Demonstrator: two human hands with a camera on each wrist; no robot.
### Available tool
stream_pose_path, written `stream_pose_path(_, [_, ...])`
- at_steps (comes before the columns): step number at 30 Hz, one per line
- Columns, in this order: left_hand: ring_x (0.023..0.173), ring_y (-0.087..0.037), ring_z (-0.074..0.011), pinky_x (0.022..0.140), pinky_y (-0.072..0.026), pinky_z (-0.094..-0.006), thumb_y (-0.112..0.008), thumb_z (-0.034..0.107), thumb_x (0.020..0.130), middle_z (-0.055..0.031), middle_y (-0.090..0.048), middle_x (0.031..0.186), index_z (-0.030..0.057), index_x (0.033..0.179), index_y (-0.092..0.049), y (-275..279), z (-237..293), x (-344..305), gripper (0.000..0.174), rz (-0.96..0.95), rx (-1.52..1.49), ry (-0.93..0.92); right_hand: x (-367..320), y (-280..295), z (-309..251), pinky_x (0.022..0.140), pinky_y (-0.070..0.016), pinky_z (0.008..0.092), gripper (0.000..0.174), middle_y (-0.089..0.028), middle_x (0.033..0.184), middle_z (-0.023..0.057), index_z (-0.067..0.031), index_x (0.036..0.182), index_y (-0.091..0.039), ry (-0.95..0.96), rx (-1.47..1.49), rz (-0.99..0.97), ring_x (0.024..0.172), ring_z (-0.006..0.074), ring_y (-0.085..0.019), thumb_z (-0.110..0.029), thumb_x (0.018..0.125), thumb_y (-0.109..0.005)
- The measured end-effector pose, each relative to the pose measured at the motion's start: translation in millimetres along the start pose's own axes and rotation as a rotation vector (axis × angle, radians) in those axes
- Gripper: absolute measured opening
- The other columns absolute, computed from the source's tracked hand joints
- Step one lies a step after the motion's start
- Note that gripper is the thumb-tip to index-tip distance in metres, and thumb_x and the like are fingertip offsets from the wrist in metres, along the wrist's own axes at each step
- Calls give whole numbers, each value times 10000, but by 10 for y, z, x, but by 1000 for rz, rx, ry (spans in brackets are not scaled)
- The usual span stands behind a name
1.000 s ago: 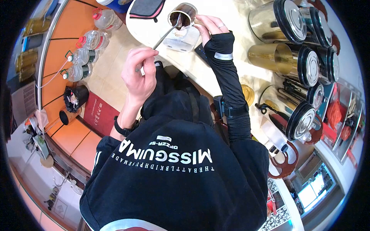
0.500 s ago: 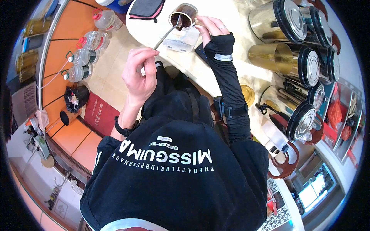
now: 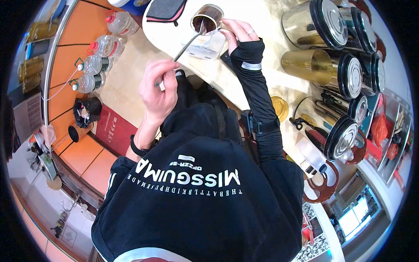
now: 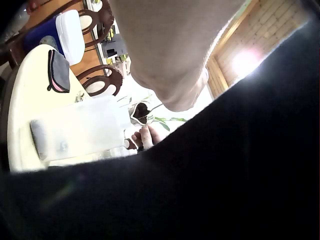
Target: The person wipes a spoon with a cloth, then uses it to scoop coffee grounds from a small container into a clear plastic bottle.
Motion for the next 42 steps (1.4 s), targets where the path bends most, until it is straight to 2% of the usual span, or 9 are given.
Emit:
stream_pose_path(2, [713, -586, -220, 574, -455, -298, -662, -117, 822, -111, -670, 900, 13, 1038, -625, 25, 23, -29, 255, -8, 0, 18, -3, 15, -24, 745, -555, 292, 245, -715, 1019, 92, -107, 1122, -735, -16, 3, -10, 856, 195, -714, -94, 878, -732])
stream_pose_path(5, [714, -589, -227, 605, -470, -307, -678, -83, 842, -113, -675, 907, 13, 1028, -629, 25, 13, -8, 216, 22, -14, -55, -10, 9, -8, 749, -556, 292, 245, -714, 1025, 92, -110, 1119, -737, -37, 15, -20, 858, 197, -715, -94, 875, -736])
stream_pose_path(8, [726, -601, -236, 638, -483, -322, -700, -31, 864, -112, -679, 906, 17, 1022, -631, 24, 22, 34, 179, 33, -38, -61, 4, 4, -14, 740, -574, 319, 268, -714, 1006, 97, -100, 1099, -726, 5, -9, -2, 862, 246, -715, -79, 834, -761])
stream_pose_path(17, [760, -661, -253, 657, -510, -325, -733, 48, 886, -106, -711, 886, 26, 1030, -633, 85, 6, 68, 177, 75, -37, -154, -12, 2, -14, 742, -571, 320, 260, -718, 1001, 101, -98, 1096, -727, -9, 23, 1, 864, 249, -715, -84, 839, -761])
stream_pose_path(20, [742, -659, -247, 640, -512, -319, -729, 34, 885, -103, -710, 872, 21, 1037, -630, 73, -26, 103, 183, 82, 0, -172, -12, 5, -23, 742, -560, 289, 244, -714, 1025, 94, -100, 1112, -740, -9, 7, -10, 844, 187, -713, -96, 868, -741])
stream_pose_path(23, [722, -661, -222, 660, -497, -303, -632, 65, 977, -138, -719, 820, -13, 1056, -600, 52, -34, 131, 115, 67, 46, -181, -10, 15, -41, 738, -559, 290, 239, -715, 1021, 95, -101, 1110, -741, -38, 17, -22, 842, 187, -714, -100, 871, -740])
stream_pose_path(32, [677, -631, -218, 638, -488, -305, -619, 57, 981, -128, -708, 789, 1, 1047, -593, 2, -84, 127, 91, 81, 73, -217, -12, 8, -27, 744, -555, 291, 234, -721, 1004, 88, -102, 1103, -743, 15, -15, 5, 844, 189, -714, -112, 869, -745])
stream_pose_path(35, [680, -623, -230, 596, -493, -306, -722, -7, 874, -97, -682, 817, 23, 1032, -621, 18, -96, 86, 190, 87, 68, -195, -12, -1, -17, 747, -556, 296, 233, -721, 1003, 89, -103, 1103, -742, 10, -3, 4, 846, 195, -715, -115, 871, -743])
stream_pose_path(42, [671, -617, -226, 584, -486, -309, -725, 6, 875, -96, -682, 824, 24, 1022, -619, 28, -86, 123, 182, 106, 59, -232, 2, -4, -40, 749, -563, 306, 238, -718, 1004, 96, -102, 1095, -738, 6, 7, -4, 861, 217, -716, -93, 857, -749])
Point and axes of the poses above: each hand's wrist, its own x-axis towards the middle knuckle, its own y-axis out of the back of the hand, z = x × y, the point moved 2 cm from there along x, towards the middle knuckle
